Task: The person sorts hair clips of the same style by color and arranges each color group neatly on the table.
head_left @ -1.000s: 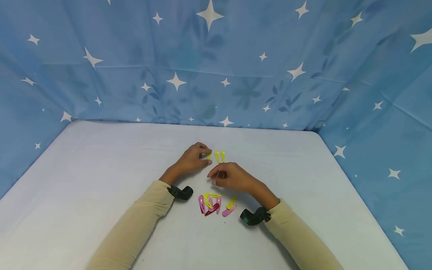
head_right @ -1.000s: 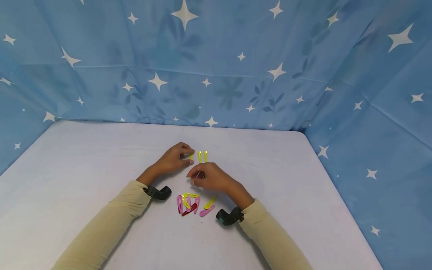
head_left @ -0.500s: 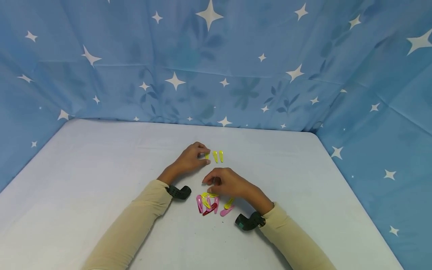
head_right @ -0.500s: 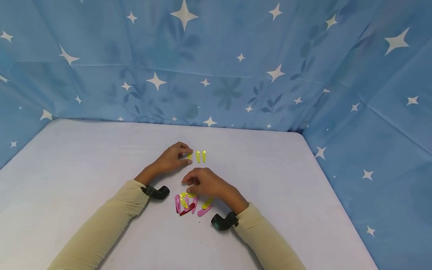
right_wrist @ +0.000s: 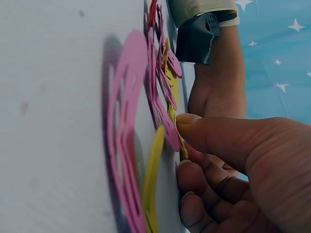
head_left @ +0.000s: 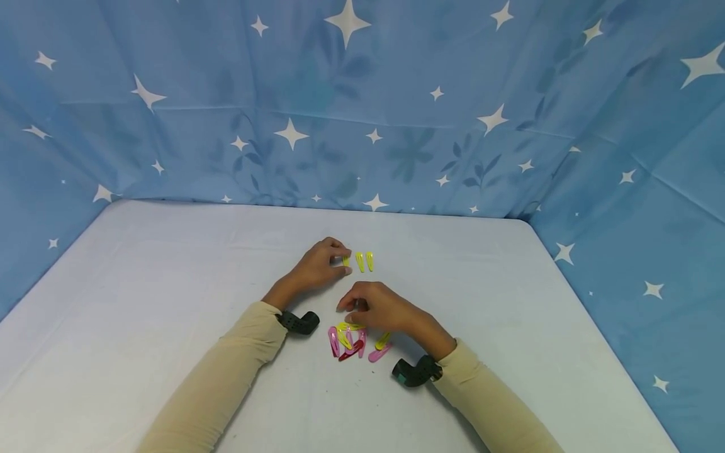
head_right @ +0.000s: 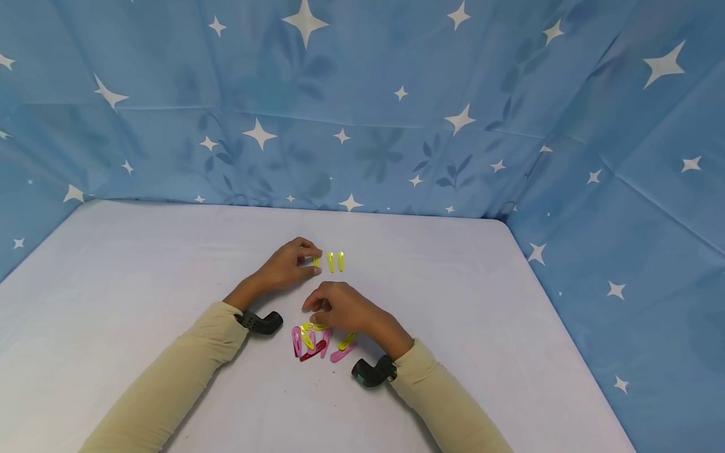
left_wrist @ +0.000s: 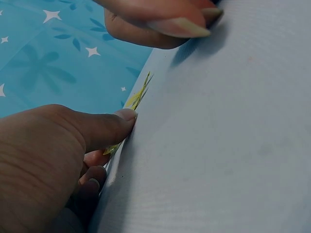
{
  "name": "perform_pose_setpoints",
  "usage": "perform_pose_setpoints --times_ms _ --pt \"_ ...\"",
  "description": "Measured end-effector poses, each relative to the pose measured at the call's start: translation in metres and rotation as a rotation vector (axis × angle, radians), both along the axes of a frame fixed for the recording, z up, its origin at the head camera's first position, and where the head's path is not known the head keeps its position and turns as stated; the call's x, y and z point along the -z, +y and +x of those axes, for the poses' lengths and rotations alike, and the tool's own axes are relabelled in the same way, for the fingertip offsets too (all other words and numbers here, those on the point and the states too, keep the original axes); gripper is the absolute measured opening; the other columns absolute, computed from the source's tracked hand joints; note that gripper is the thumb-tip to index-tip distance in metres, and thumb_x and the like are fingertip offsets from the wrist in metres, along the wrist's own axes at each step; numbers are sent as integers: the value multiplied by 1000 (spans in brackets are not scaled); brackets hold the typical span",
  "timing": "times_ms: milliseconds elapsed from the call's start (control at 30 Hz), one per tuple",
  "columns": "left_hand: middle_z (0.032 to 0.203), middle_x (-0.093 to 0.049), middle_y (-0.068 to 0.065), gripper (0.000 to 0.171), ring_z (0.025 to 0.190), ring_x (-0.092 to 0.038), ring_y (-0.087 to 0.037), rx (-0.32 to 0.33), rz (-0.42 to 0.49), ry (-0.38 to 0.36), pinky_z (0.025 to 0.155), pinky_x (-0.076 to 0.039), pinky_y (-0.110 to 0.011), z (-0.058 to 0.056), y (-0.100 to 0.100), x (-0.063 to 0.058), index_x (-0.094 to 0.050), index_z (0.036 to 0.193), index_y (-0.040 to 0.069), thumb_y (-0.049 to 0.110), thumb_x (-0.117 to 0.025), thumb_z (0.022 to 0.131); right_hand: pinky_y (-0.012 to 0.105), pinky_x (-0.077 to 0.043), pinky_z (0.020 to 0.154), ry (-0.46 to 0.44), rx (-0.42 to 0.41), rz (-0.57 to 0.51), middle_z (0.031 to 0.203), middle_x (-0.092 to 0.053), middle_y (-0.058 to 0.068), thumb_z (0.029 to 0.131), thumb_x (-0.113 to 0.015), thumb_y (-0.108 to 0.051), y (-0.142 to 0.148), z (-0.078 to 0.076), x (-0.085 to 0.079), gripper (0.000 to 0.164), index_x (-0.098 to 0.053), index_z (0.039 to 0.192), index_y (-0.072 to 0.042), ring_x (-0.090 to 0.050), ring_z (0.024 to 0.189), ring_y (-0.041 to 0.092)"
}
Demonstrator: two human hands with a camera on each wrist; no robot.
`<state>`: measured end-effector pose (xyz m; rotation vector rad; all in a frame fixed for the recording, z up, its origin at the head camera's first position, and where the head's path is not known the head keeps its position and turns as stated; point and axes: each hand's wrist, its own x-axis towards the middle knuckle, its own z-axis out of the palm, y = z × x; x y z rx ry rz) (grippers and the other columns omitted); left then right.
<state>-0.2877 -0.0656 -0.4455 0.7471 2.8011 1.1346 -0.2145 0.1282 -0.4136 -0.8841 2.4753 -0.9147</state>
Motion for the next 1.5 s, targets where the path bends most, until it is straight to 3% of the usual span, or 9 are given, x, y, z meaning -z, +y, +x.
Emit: perform_pose_setpoints --times_ms 367,533,1000,1500 --pt "125 -56 -17 44 112 -57 -30 17 33 23 93 -46 -43 1 -2 2 -63 131 1 18 -70 91 22 -48 73 -6 -74 12 96 -63 -2 89 -72 -9 4 0 -2 22 -75 110 -13 -53 78 10" --pt "129 -55 -17 46 115 -56 -31 4 29 -18 97 -46 -46 1 0 -1 -62 133 1 17 -70 91 22 -48 75 -25 -107 32 95 -62 -3 88 -72 -7 5 0 -4 24 -75 111 -13 -53 81 9" --pt "128 -56 -17 44 116 -56 -30 -10 -9 -3 98 -45 -46 1 2 -1 -63 132 3 18 -71 91 21 -48 81 -10 -190 50 95 -64 -3 90 -69 -5 8 -2 -5 13 -75 99 -12 -53 84 5" --pt "128 -55 -17 46 115 -55 -29 -13 -5 -14 98 -45 -46 1 1 -3 -62 133 3 18 -71 91 21 -47 71 -61 -109 14 80 -61 -6 91 -70 -6 7 1 -7 7 -70 92 -13 -52 76 8"
